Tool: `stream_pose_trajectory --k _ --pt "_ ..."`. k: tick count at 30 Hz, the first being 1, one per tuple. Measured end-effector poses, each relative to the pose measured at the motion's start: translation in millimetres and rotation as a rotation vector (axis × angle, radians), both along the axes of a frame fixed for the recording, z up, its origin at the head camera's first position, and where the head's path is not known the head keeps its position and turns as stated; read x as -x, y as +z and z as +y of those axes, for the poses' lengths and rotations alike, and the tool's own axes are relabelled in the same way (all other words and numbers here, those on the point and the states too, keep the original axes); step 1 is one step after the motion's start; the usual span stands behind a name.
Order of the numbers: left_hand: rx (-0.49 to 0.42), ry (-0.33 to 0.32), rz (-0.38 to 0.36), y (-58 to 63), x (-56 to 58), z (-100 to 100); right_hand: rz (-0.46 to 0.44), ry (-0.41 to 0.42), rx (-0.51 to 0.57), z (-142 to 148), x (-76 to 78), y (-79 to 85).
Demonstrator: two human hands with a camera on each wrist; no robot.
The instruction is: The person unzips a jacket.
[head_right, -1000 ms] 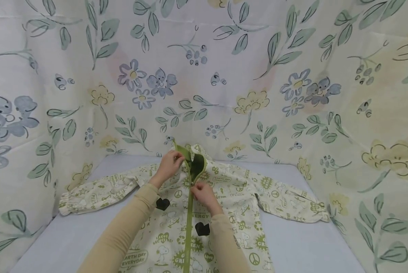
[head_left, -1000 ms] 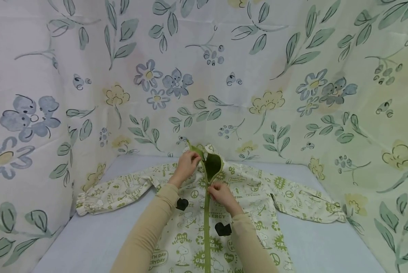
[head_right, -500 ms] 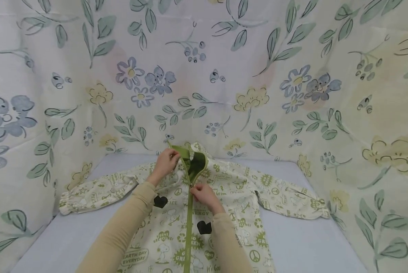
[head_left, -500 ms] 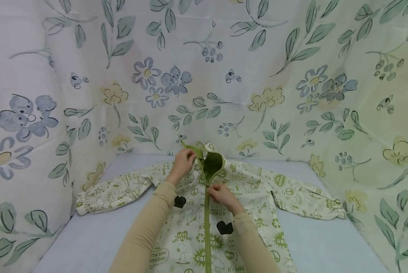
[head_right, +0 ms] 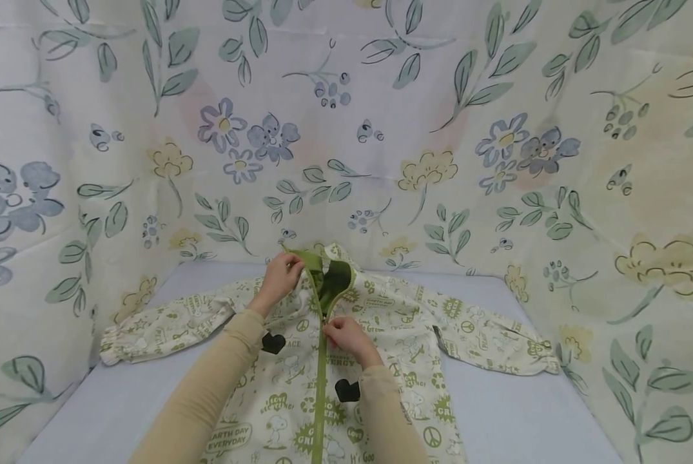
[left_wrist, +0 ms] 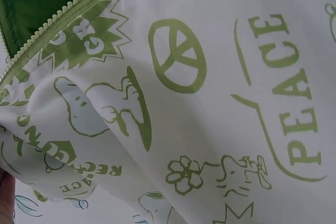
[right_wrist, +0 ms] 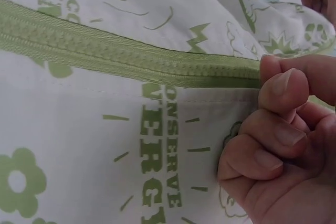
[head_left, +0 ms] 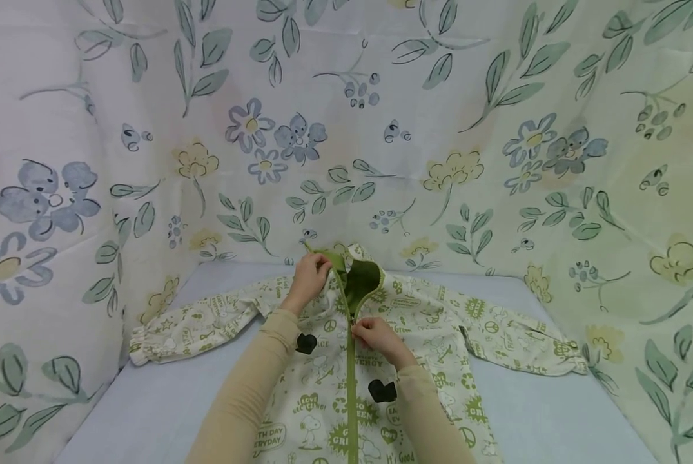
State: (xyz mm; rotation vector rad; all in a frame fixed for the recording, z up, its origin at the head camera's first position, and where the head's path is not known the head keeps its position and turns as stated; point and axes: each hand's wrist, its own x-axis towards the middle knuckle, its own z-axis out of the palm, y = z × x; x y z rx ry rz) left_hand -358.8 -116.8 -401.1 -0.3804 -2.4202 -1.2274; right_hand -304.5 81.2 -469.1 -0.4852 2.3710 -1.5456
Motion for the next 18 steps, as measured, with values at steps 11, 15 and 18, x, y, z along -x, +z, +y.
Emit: stream_pose_trajectory --k 11,15,18 --pt "-0.036 0.025 -0.001 -2.1 2.2 1.3 -0.016 0.023 0.009 2.4 -1.7 -2.7" --pt "-0.045 0.028 0.018 -2.8 3.3 1.6 -0.038 0.034 0.027 3.4 -3.0 -3.1" --pt "-0.052 0.027 0.035 -3.3 4.6 1.9 -0.06 0.04 0.046 3.6 -3.6 -3.7"
